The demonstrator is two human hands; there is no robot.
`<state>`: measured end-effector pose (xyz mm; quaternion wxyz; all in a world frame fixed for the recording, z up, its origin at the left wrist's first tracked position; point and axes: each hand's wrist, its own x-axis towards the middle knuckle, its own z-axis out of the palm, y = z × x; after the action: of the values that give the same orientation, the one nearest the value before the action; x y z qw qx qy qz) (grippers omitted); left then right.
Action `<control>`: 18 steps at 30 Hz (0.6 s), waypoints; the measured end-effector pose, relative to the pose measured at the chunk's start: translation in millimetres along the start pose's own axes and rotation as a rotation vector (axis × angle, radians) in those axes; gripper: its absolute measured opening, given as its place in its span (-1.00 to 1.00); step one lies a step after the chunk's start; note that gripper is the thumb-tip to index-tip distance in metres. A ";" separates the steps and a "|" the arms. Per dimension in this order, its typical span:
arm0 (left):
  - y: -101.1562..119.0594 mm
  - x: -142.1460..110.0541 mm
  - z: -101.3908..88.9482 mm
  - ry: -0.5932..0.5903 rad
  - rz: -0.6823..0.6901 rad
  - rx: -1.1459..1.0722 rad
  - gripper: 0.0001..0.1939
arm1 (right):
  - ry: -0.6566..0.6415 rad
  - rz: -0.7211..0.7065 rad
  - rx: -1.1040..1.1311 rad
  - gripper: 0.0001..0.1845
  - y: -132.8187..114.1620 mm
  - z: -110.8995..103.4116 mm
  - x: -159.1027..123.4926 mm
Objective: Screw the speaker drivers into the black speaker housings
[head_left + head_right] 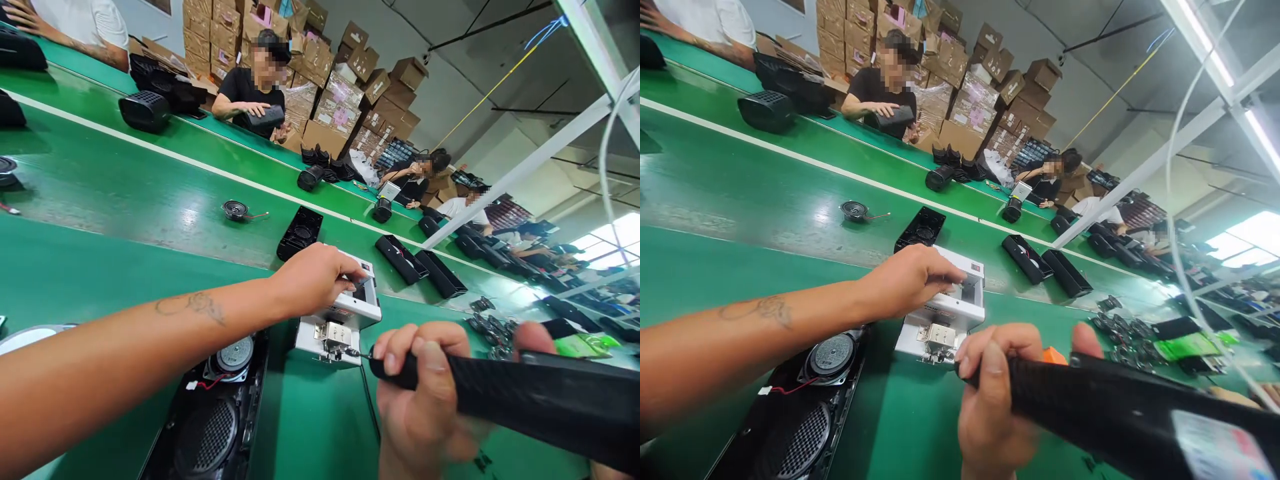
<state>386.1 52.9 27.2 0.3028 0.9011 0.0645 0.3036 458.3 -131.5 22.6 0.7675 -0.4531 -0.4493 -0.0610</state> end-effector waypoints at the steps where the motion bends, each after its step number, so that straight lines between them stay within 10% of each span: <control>1: -0.8 0.8 1.8 0.012 -0.006 0.014 -0.64 | -0.021 -0.011 0.011 -0.59 4.7 -0.1 -5.8; 4: -2.8 -7.8 0.0 0.015 0.007 0.040 -0.58 | -0.089 -0.057 0.007 -0.23 20.0 -3.2 -19.9; 18: -7.1 -174.5 -63.3 -0.033 -0.308 0.088 -0.62 | -0.095 0.080 0.038 -0.43 33.3 4.9 -13.3</control>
<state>208.5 38.3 -25.5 0.3072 0.8977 0.2100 0.2359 464.1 -112.6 -7.7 0.7556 -0.4587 -0.4676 -0.0002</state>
